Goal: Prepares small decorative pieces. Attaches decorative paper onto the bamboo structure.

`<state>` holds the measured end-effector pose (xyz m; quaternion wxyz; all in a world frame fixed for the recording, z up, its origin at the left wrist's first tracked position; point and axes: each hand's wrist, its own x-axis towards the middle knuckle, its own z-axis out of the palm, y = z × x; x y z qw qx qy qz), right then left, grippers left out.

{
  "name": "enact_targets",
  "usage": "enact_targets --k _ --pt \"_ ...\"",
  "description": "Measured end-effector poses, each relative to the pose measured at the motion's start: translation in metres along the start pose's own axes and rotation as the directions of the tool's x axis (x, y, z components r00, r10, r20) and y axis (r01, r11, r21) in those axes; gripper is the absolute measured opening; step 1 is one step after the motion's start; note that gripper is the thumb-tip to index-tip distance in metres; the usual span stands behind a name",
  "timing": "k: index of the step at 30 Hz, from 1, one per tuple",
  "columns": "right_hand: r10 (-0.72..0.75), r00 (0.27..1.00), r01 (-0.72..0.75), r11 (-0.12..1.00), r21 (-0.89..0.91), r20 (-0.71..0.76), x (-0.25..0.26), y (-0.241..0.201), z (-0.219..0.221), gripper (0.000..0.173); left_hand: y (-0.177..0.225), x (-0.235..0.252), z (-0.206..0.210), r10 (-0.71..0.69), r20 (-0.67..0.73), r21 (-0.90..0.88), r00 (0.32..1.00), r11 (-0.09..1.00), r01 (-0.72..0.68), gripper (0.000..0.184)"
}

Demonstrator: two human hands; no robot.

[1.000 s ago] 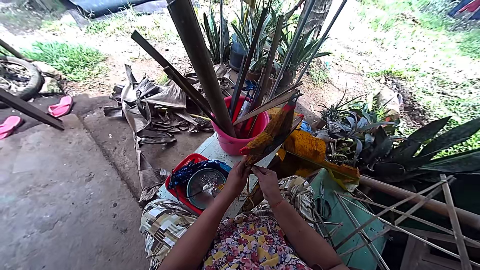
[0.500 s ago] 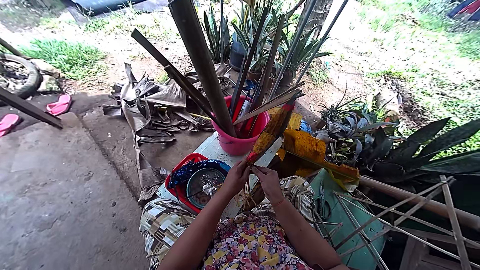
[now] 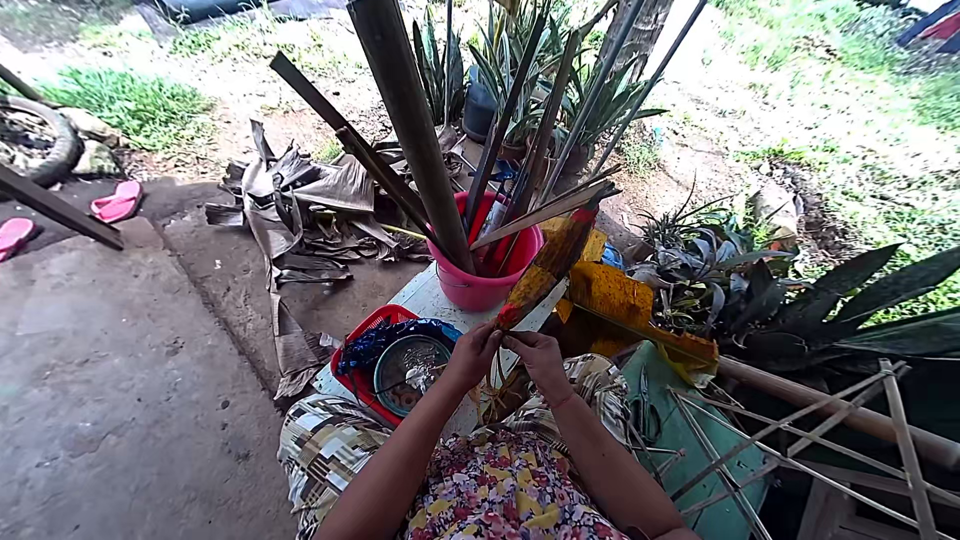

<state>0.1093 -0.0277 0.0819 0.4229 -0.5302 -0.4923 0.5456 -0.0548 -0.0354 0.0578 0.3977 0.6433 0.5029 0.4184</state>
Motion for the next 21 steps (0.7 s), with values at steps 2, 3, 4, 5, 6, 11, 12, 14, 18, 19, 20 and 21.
enact_targets --k 2,3,4,5,6,11,12,14,18,19,20,21 --pt "-0.027 0.999 0.023 0.995 -0.101 -0.038 -0.002 0.0 0.003 0.015 0.001 0.0 0.0 -0.014 0.028 -0.005 1.0 1.0 0.014 0.037" --pt "-0.039 0.998 0.031 0.989 -0.144 -0.053 -0.003 0.0 0.003 0.015 0.002 0.0 0.0 -0.012 0.049 -0.01 0.999 1.0 0.013 0.039" --pt "-0.048 0.997 0.036 0.984 -0.175 -0.063 -0.004 0.0 0.004 0.016 0.002 -0.001 0.0 -0.007 0.069 -0.019 0.998 1.0 0.009 0.041" --pt "-0.052 0.996 0.038 0.981 -0.192 -0.068 -0.004 -0.001 0.004 0.016 0.002 -0.001 -0.001 -0.001 0.092 -0.034 0.996 0.999 0.004 0.043" --pt "-0.053 0.996 0.039 0.98 -0.194 -0.069 -0.004 -0.001 0.004 0.016 0.001 -0.002 -0.002 0.006 0.114 -0.049 0.993 0.999 -0.001 0.045" --pt "-0.007 1.0 0.007 0.999 -0.048 -0.001 0.001 0.0 -0.001 0.017 0.004 0.001 -0.013 -0.057 0.166 -0.131 0.984 0.988 0.08 0.037" --pt "-0.003 1.0 0.003 0.999 -0.046 0.019 0.002 0.001 -0.003 0.018 0.003 0.002 -0.015 -0.084 0.173 -0.169 0.981 0.979 0.114 0.035" --pt "-0.012 0.999 0.017 0.996 -0.083 0.051 0.003 -0.001 -0.007 0.018 0.002 0.004 -0.019 -0.117 0.177 -0.229 0.977 0.961 0.157 0.035" --pt "-0.051 0.995 0.067 0.976 -0.208 0.08 0.004 -0.001 -0.013 0.022 0.0 0.004 -0.014 -0.116 0.089 -0.243 0.989 0.961 0.134 0.045" --pt "-0.057 0.995 0.075 0.968 -0.239 0.079 0.005 -0.002 -0.014 0.022 -0.002 0.003 -0.01 -0.087 0.054 -0.244 0.995 0.965 0.098 0.042" --pt "-0.063 0.995 0.08 0.964 -0.255 0.075 0.006 -0.002 -0.014 0.022 -0.004 0.002 -0.007 -0.056 0.019 -0.243 0.998 0.968 0.059 0.039" --pt "-0.064 0.995 0.081 0.963 -0.256 0.075 0.006 -0.002 -0.013 0.021 -0.005 0.001 -0.004 -0.028 -0.013 -0.235 1.0 0.972 0.024 0.037"
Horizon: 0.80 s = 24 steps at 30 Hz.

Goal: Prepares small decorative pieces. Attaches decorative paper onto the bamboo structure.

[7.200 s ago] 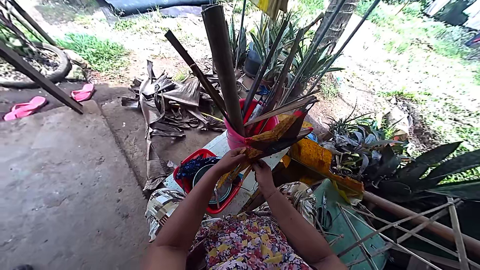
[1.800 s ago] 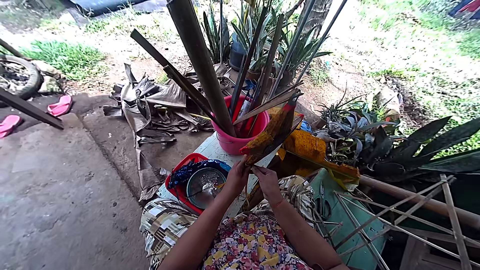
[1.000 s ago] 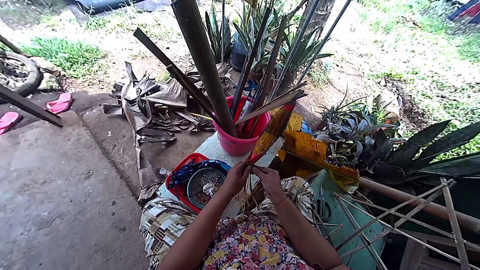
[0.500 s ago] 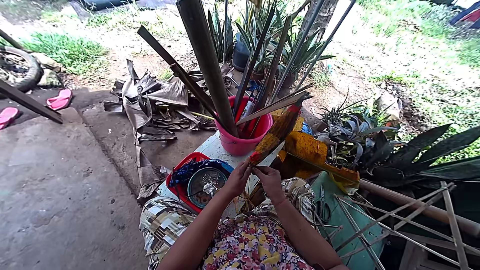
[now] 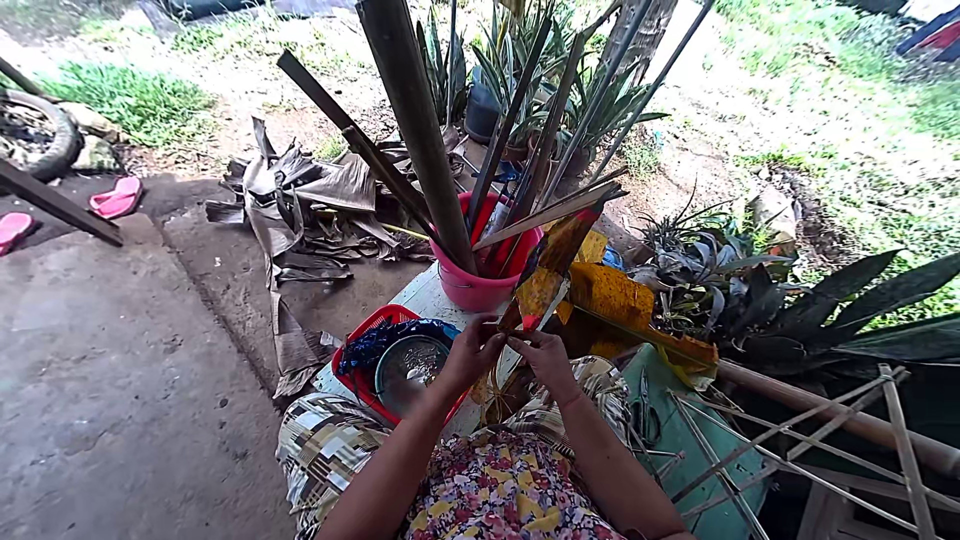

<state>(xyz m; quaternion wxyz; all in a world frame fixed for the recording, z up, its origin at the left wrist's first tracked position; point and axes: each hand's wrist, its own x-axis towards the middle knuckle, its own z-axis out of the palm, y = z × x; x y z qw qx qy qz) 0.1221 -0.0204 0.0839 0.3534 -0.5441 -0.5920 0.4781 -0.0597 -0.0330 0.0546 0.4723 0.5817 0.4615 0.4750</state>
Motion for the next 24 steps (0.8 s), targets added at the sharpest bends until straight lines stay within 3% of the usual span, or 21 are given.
enact_targets --k 7,14,21,24 --pt "-0.036 0.999 0.036 0.999 0.012 -0.002 0.001 -0.003 0.004 0.02 -0.005 0.001 0.012 0.157 -0.147 0.154 0.977 0.979 -0.135 0.032" --pt "-0.05 0.997 0.047 0.997 -0.057 -0.063 -0.003 -0.001 0.01 0.023 -0.006 0.0 0.021 0.096 -0.269 0.072 0.958 0.994 -0.079 0.024" --pt "-0.027 0.999 0.031 0.993 0.112 -0.043 -0.004 0.005 0.006 0.022 -0.017 -0.01 0.013 0.115 -0.057 -0.15 0.992 0.981 -0.122 0.029" --pt "-0.034 0.999 0.034 0.995 0.092 -0.002 -0.003 0.005 0.003 0.023 -0.014 -0.011 0.011 0.069 -0.052 -0.205 0.996 0.976 -0.079 0.026"
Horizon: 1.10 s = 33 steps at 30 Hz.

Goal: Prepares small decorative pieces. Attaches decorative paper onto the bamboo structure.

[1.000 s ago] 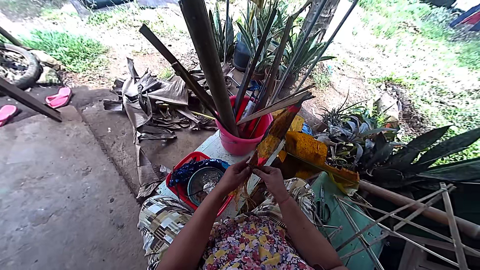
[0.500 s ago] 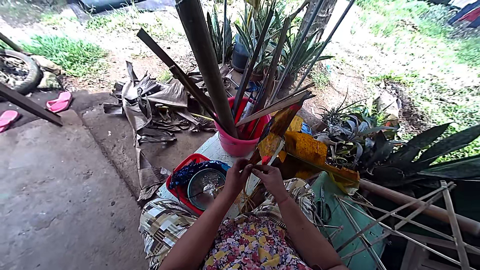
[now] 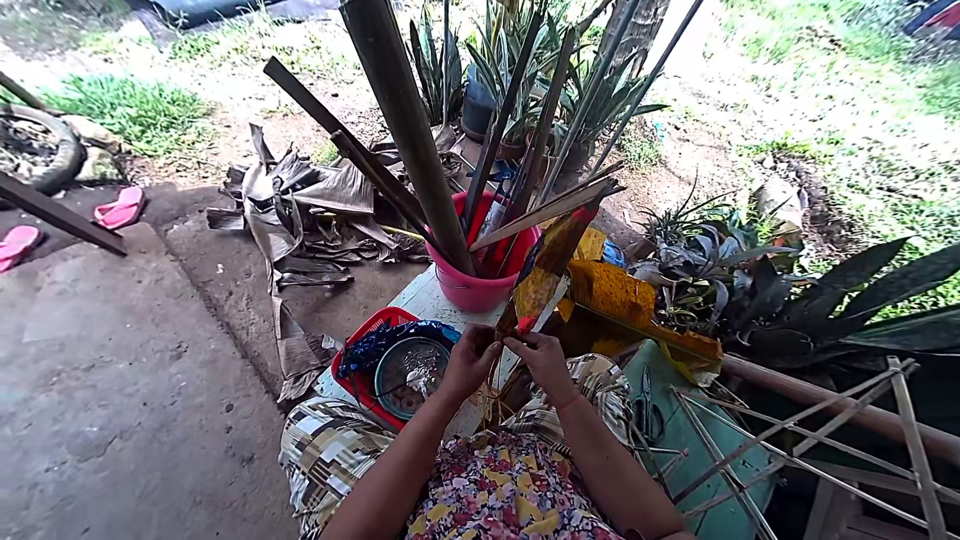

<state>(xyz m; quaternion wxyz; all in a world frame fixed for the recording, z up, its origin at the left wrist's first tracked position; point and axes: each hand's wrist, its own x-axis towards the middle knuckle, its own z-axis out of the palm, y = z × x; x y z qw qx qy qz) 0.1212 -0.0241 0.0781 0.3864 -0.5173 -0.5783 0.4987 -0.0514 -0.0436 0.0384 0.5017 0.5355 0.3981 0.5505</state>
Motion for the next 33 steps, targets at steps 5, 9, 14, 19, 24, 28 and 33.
enact_targets --k 5,9,14,19,24,28,33 --pt "0.008 0.999 -0.007 1.0 -0.03 0.035 0.003 -0.003 -0.005 0.022 0.012 0.006 -0.002 -0.17 -0.055 -0.15 0.984 0.976 0.161 0.021" --pt "0.002 0.999 -0.001 1.0 -0.029 0.038 0.005 0.0 -0.007 0.023 0.019 0.01 0.0 -0.231 -0.067 -0.155 0.971 0.964 0.218 0.02" --pt "-0.012 0.999 0.015 0.997 -0.071 0.041 0.005 -0.001 -0.005 0.028 0.013 0.013 0.001 -0.185 -0.08 -0.16 0.979 0.972 0.171 0.022" --pt "-0.032 0.999 0.032 0.991 -0.132 0.0 0.005 0.0 -0.004 0.028 0.008 0.014 0.006 -0.145 -0.119 -0.141 0.982 0.982 0.128 0.022" --pt "-0.002 0.999 -0.008 0.974 -0.227 -0.041 0.0 -0.009 0.001 0.025 0.005 0.011 0.014 -0.079 -0.221 -0.034 0.972 0.997 0.074 0.015" --pt "-0.002 0.996 -0.022 0.963 -0.27 -0.087 -0.004 -0.017 0.007 0.024 0.002 0.003 0.021 0.017 -0.249 0.061 0.968 0.998 -0.001 0.017" --pt "-0.022 0.993 -0.017 0.948 -0.318 -0.117 -0.006 -0.02 0.011 0.023 0.004 -0.001 0.027 0.101 -0.241 0.129 0.965 0.989 -0.072 0.028"
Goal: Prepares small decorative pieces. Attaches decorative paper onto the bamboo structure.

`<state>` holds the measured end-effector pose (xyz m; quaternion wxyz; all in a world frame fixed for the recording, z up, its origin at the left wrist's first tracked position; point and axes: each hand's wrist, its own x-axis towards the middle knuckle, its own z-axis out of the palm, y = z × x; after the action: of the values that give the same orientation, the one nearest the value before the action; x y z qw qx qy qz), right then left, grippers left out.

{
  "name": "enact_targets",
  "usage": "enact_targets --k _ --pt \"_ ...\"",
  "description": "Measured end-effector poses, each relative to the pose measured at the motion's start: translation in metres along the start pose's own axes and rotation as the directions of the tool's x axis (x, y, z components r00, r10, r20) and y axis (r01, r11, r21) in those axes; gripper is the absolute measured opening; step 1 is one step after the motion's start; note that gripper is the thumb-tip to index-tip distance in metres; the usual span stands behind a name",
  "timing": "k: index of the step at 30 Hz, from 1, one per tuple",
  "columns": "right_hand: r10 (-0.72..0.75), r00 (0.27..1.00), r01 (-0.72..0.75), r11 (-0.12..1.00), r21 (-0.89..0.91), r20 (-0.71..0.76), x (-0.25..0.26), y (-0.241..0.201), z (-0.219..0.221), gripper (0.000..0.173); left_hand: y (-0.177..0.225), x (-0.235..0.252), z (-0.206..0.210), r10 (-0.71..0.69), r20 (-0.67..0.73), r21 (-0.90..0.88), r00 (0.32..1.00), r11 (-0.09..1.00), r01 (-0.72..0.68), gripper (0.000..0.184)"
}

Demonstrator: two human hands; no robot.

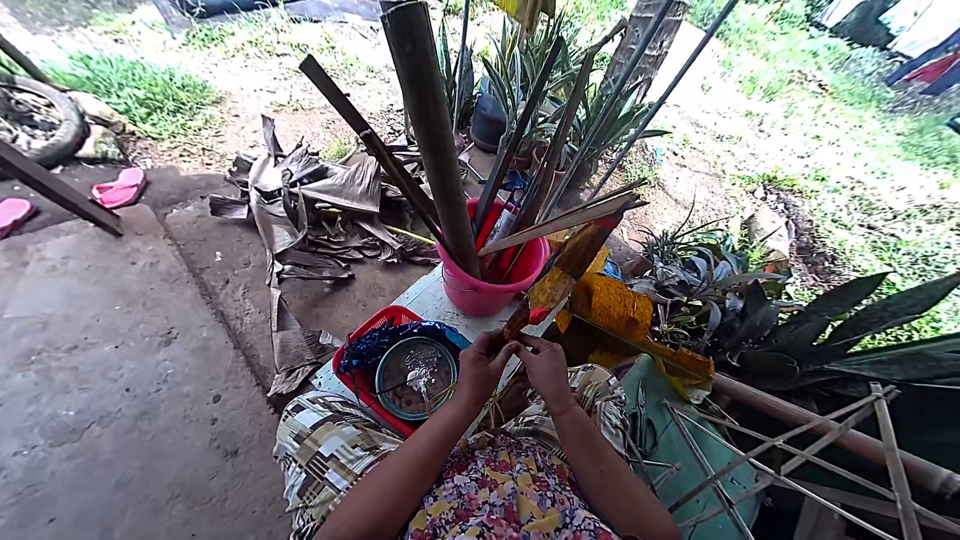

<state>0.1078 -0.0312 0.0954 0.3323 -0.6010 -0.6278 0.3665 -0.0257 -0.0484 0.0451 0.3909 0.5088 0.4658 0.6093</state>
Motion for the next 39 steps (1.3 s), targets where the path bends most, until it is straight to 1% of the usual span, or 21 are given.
enact_targets --k 3,7,10,12,13,15,18,22,24,26,28,31,33,36,39 --pt "-0.013 1.0 0.012 1.0 -0.018 -0.017 -0.002 -0.001 0.002 0.022 0.002 0.0 0.003 -0.011 -0.036 0.036 0.999 0.999 0.012 0.027" --pt "0.021 1.0 -0.022 0.998 0.067 0.007 -0.002 -0.001 -0.001 0.022 -0.005 -0.005 0.003 0.095 -0.008 0.098 0.995 0.991 -0.094 0.03" --pt "0.087 0.994 -0.096 0.983 0.159 0.059 0.0 -0.003 -0.005 0.022 -0.009 -0.01 0.003 0.202 0.039 0.239 0.979 0.949 -0.205 0.037" --pt "0.115 0.989 -0.13 0.974 0.186 0.089 0.002 -0.003 -0.005 0.02 -0.009 -0.011 0.005 0.201 0.044 0.305 0.979 0.93 -0.204 0.045" --pt "0.125 0.987 -0.141 0.973 0.18 0.099 0.003 -0.003 -0.006 0.019 -0.008 -0.01 0.007 0.191 0.032 0.332 0.981 0.924 -0.19 0.046" --pt "0.135 0.985 -0.151 0.977 0.154 0.109 0.004 -0.004 -0.006 0.018 -0.005 -0.008 0.009 0.175 0.0 0.378 0.985 0.912 -0.162 0.042" --pt "0.121 0.986 -0.133 0.985 0.107 0.116 0.005 -0.007 -0.007 0.019 -0.004 -0.004 0.008 0.212 -0.041 0.425 0.976 0.888 -0.175 0.031" --pt "0.059 0.992 -0.066 0.995 0.07 0.109 0.002 -0.007 -0.006 0.026 -0.005 -0.001 0.005 0.24 -0.081 0.411 0.968 0.892 -0.187 0.024" --pt "0.003 0.993 -0.015 0.995 0.101 0.117 0.0 -0.001 -0.006 0.034 -0.005 0.001 0.005 0.248 -0.105 0.423 0.963 0.887 -0.183 0.023" --pt "-0.051 0.989 0.035 0.992 0.119 0.137 0.0 0.005 -0.01 0.046 -0.004 0.003 0.004 0.257 -0.123 0.42 0.959 0.889 -0.185 0.021" --pt "-0.048 0.988 0.037 0.997 0.071 0.147 -0.001 0.007 -0.018 0.048 -0.005 0.005 0.003 0.253 -0.14 0.41 0.957 0.895 -0.177 0.021" --pt "-0.017 0.988 0.015 1.0 0.019 0.153 -0.001 0.01 -0.028 0.044 -0.006 0.007 0.003 0.228 -0.154 0.398 0.961 0.905 -0.151 0.02" --pt "0.0 0.986 -0.017 0.995 0.099 0.168 -0.002 0.012 -0.031 0.039 -0.004 0.007 0.001 0.185 -0.149 0.348 0.971 0.929 -0.124 0.02" --pt "0.057 0.984 -0.103 0.955 0.277 0.168 -0.006 0.007 -0.033 0.031 0.003 0.008 0.0 0.035 -0.129 0.242 0.991 0.97 -0.003 0.022" --pt "0.027 0.991 -0.065 0.951 0.303 0.128 -0.01 0.001 -0.034 0.018 0.01 0.012 -0.003 -0.131 -0.089 0.108 0.987 0.984 0.14 0.023"
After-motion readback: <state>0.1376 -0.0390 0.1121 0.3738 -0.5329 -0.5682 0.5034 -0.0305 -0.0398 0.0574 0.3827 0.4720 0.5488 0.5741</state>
